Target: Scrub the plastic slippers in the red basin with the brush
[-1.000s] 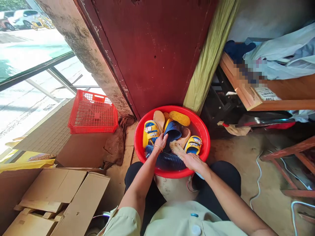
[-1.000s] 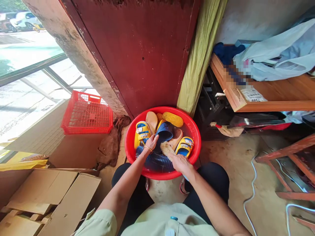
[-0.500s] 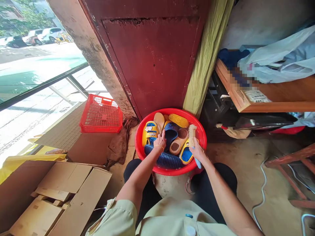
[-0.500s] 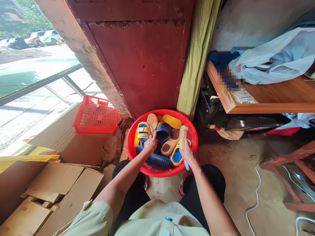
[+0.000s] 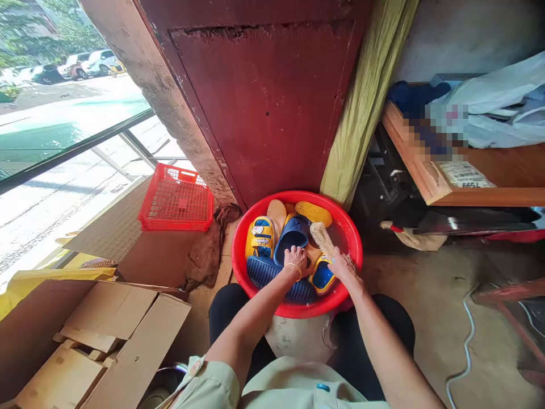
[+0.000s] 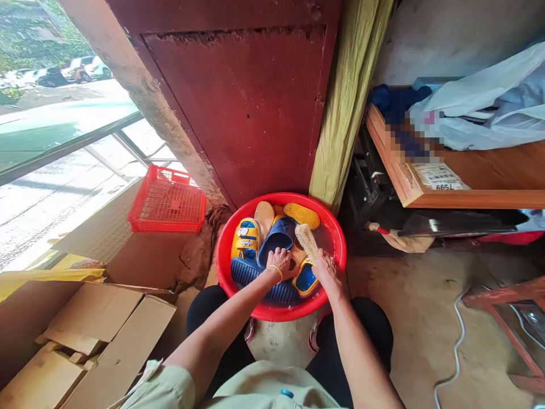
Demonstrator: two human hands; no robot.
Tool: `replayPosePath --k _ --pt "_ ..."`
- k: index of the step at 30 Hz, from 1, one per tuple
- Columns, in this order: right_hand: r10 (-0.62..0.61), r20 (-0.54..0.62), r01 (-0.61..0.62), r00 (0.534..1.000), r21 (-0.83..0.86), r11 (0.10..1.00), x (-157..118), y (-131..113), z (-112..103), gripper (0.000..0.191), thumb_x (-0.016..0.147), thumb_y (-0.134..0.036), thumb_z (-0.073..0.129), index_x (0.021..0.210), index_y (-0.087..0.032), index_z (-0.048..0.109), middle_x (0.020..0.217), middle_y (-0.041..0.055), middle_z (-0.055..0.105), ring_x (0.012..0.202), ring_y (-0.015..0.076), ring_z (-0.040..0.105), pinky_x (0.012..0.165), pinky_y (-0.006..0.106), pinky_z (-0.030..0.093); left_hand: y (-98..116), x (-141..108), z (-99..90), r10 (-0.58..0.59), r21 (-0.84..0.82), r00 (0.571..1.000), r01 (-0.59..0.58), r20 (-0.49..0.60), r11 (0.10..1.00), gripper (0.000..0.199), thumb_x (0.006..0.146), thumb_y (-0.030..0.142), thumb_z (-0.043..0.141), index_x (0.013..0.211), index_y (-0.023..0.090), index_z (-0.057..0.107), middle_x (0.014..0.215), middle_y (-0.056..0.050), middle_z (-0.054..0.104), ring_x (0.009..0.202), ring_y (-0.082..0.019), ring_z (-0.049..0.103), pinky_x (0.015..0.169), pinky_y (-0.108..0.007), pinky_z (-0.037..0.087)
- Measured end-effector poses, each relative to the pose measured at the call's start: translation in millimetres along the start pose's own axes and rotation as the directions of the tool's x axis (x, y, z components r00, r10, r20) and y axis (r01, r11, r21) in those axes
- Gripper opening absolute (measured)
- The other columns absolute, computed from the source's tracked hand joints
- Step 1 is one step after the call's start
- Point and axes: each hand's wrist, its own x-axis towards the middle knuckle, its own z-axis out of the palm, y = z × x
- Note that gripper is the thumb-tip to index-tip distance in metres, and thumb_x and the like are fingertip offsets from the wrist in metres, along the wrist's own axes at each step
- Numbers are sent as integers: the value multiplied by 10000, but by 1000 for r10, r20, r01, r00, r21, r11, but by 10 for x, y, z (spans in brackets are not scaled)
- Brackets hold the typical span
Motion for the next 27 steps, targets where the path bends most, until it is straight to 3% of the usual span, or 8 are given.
replayPosePath --k 3,5,10,15,19,23,27 --pt "39 45 -39 998 -2 999 121 -47 13 491 884 -206 547 1362 -101 513 1095 219 707 1059 327 689 876 404 489 80 167 63 -76 75 992 69 98 995 909 680 723 702 1375 159 547 1367 -224 556 1284 -408 444 1020 -539 354" --pt "54 59 -54 997 9 998 165 -93 62 482 890 -218 542 1363 -128 512 1113 207 710 1034 311 699 853 394 497 65 230 107 -88 84 987 77 137 993 894 671 704 712 1374 175 554 1353 -223 575 1277 -418 455 1000 -540 364" --pt "128 37 -130 991 72 989 189 -175 246 400 933 -217 478 1322 -143 533 1127 205 709 1031 289 696 832 380 505 -95 250 125 -75 2 990 75 116 997 800 724 689 648 1354 203 562 1353 -187 613 1367 -419 415 1055 -539 334" --pt "170 -41 -161 985 174 972 219 -106 271 447 942 -241 488 1368 -105 484 1123 186 711 1063 281 691 845 347 495 -222 262 -132 -111 -182 982 139 155 973 864 648 780 661 1312 231 605 1280 -152 675 1306 -398 518 1026 -474 416" --pt "208 -85 -185 974 219 958 213 -31 213 510 952 -271 469 1422 -75 430 1157 204 707 1078 294 686 834 346 503 -287 236 -369 -103 -467 983 162 150 869 832 697 726 670 1359 229 595 1256 -120 694 1154 -324 643 907 -368 499" --pt "199 -112 -162 974 273 948 191 -5 203 501 923 -283 512 1385 -92 483 1182 186 711 1082 283 690 834 323 513 -351 73 -518 -82 -587 994 105 67 803 757 724 562 730 1378 209 582 1215 -77 702 1090 -267 667 889 -332 517" --pt "157 -124 -111 980 316 942 196 -20 233 482 891 -282 531 1348 -128 542 1154 148 729 1075 273 694 845 318 520 -464 -247 -618 -10 -546 992 -60 -124 836 811 637 485 816 1364 206 590 1160 -80 676 1053 -274 652 929 -370 516"
